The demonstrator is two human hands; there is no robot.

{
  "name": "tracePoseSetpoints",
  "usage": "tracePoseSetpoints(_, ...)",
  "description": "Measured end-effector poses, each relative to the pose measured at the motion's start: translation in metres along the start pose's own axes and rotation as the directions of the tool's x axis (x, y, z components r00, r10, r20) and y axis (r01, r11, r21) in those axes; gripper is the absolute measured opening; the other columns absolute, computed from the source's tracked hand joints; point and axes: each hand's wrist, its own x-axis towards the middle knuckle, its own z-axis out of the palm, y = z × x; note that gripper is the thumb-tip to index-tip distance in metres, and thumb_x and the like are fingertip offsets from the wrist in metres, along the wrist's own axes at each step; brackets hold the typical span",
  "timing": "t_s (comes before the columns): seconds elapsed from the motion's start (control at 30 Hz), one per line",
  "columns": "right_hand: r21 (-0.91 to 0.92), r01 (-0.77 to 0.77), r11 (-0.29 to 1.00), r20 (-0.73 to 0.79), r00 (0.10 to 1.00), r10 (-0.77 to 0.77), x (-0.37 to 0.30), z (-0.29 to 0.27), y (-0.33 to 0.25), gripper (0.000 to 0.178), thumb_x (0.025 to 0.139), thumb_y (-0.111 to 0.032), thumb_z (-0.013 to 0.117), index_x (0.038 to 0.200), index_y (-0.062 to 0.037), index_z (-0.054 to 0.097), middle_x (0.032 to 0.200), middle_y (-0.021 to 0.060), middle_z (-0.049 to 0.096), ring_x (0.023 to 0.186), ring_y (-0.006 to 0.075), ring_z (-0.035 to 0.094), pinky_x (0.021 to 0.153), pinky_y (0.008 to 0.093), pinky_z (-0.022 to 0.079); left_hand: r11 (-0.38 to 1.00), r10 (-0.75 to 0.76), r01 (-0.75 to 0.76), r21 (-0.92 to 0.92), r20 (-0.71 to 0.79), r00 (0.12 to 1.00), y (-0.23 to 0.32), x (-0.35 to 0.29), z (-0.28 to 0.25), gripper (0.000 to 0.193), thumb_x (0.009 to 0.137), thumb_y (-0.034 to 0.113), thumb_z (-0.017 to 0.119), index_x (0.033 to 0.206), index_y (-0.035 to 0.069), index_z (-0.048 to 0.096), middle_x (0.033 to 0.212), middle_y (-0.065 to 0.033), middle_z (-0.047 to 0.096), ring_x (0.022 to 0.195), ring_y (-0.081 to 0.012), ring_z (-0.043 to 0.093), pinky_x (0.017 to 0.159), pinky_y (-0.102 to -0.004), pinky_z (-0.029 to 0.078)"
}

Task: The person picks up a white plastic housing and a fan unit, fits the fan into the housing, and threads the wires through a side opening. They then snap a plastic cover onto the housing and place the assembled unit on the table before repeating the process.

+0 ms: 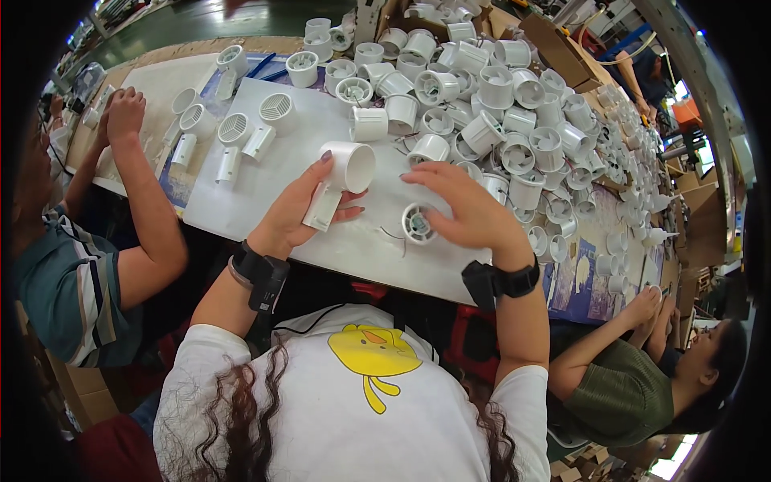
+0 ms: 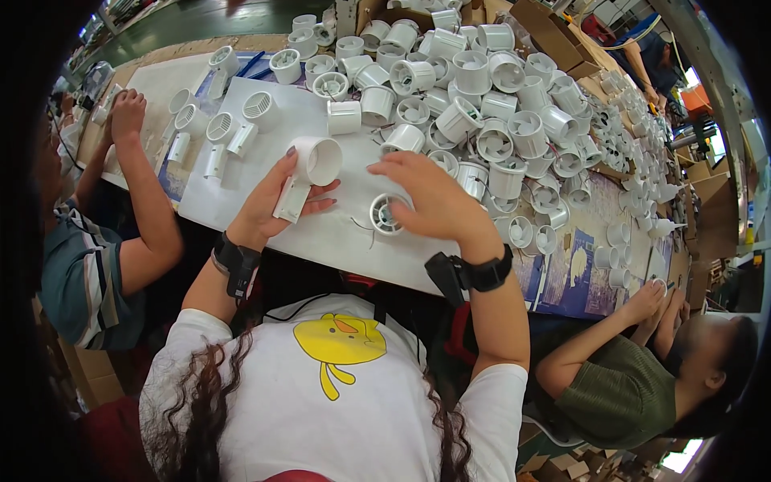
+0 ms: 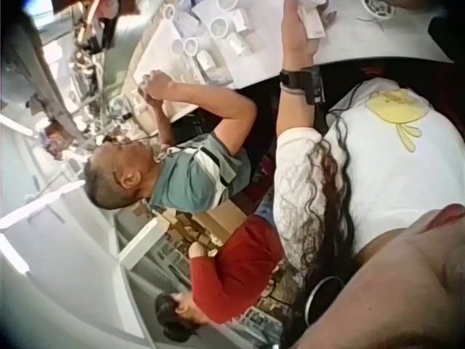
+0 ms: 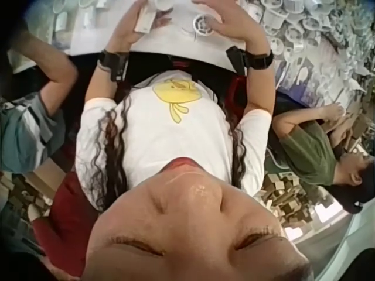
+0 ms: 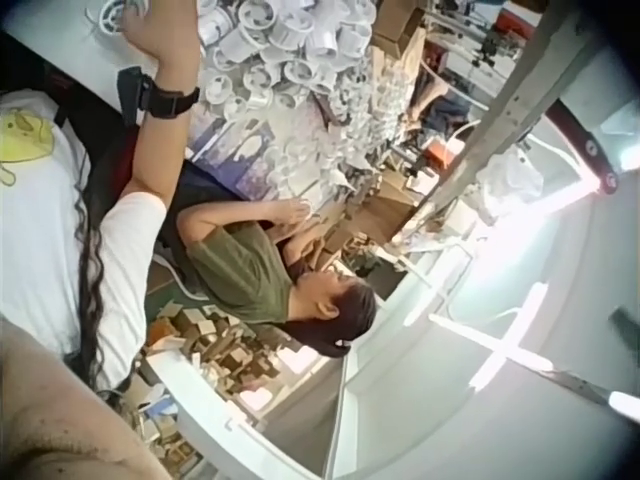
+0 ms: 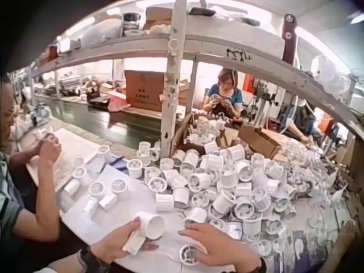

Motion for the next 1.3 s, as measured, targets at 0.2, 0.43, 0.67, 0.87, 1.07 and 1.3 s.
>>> tracePoseSetpoints(0.2,-0.029,0.067,0.997,0.143,0.988,-0.062,-0.010,0.008,-0.035,0.057,0.070,-0.011,0.072,0.125,-0.0120,0.055,0.133,0.0085,0.049,0.123,0.0316,0.045,0.111,0.0453,0.030,0.999,0.036,-0.036,-0.009,-0.026,0.999,0.000,-0.006,-0.004,0.048,0.099,0.041,0.047,0.131,0.006,0.047,0.118,-0.0103,0.058,0.107,-0.0219,0.059,0.092,-0.0431,0.053)
tracePoseSetpoints(0.43,-0.281,0.206,0.937,0.045,0.978,-0.202,-0.006,0.046,-0.021,0.039,0.069,-0.010,0.076,0.106,-0.0136,0.064,0.097,0.0005,0.064,0.106,0.0206,0.057,0.114,0.0503,0.024,0.995,0.086,-0.079,-0.056,0.128,0.988,-0.006,-0.005,-0.008,0.045,0.099,0.039,0.047,0.130,0.005,0.048,0.118,-0.0096,0.058,0.105,-0.0211,0.059,0.093,-0.0417,0.051)
tracePoseSetpoints(0.67,-0.206,-0.004,0.979,-0.206,0.978,-0.039,-0.018,0.051,-0.026,0.029,0.070,-0.009,0.075,0.097,-0.0156,0.068,0.081,-0.0024,0.063,0.092,0.0164,0.058,0.113,0.0482,0.025,0.988,0.116,-0.134,0.075,0.207,0.971,-0.014,0.002,-0.010,0.041,0.101,0.029,0.044,0.133,0.004,0.043,0.123,-0.0098,0.055,0.110,-0.0208,0.056,0.096,-0.0437,0.049)
tracePoseSetpoints(0.87,-0.287,-0.015,0.958,-0.219,0.974,-0.050,-0.020,0.059,-0.018,0.027,0.070,-0.009,0.075,0.095,-0.0160,0.068,0.081,-0.0028,0.062,0.090,0.0166,0.058,0.109,0.0473,0.029,0.985,0.123,-0.143,0.098,0.184,0.975,-0.015,0.002,-0.001,0.040,0.101,0.026,0.044,0.135,0.004,0.041,0.124,-0.0098,0.055,0.110,-0.0201,0.056,0.095,-0.0427,0.049)
tracePoseSetpoints(1.07,-0.075,-0.063,0.995,-0.440,0.898,0.023,-0.017,0.054,-0.017,0.025,0.072,-0.008,0.074,0.095,-0.0170,0.069,0.078,-0.0032,0.061,0.087,0.0178,0.058,0.105,0.0426,0.030,0.964,0.138,-0.170,0.205,0.159,0.977,-0.020,0.007,0.010,0.043,0.101,0.027,0.043,0.137,0.004,0.039,0.122,-0.0098,0.056,0.107,-0.0189,0.057,0.088,-0.0356,0.052)
tracePoseSetpoints(1.3,-0.069,-0.097,0.993,-0.539,0.841,0.044,-0.012,0.060,-0.021,0.020,0.073,-0.006,0.073,0.091,-0.0167,0.070,0.090,-0.0005,0.059,0.098,0.0233,0.052,0.098,0.0422,0.032,0.960,0.138,-0.174,0.221,0.168,0.976,-0.033,0.014,0.020,0.042,0.101,0.029,0.043,0.135,0.004,0.042,0.118,-0.0091,0.058,0.102,-0.0164,0.059,0.083,-0.0300,0.052)
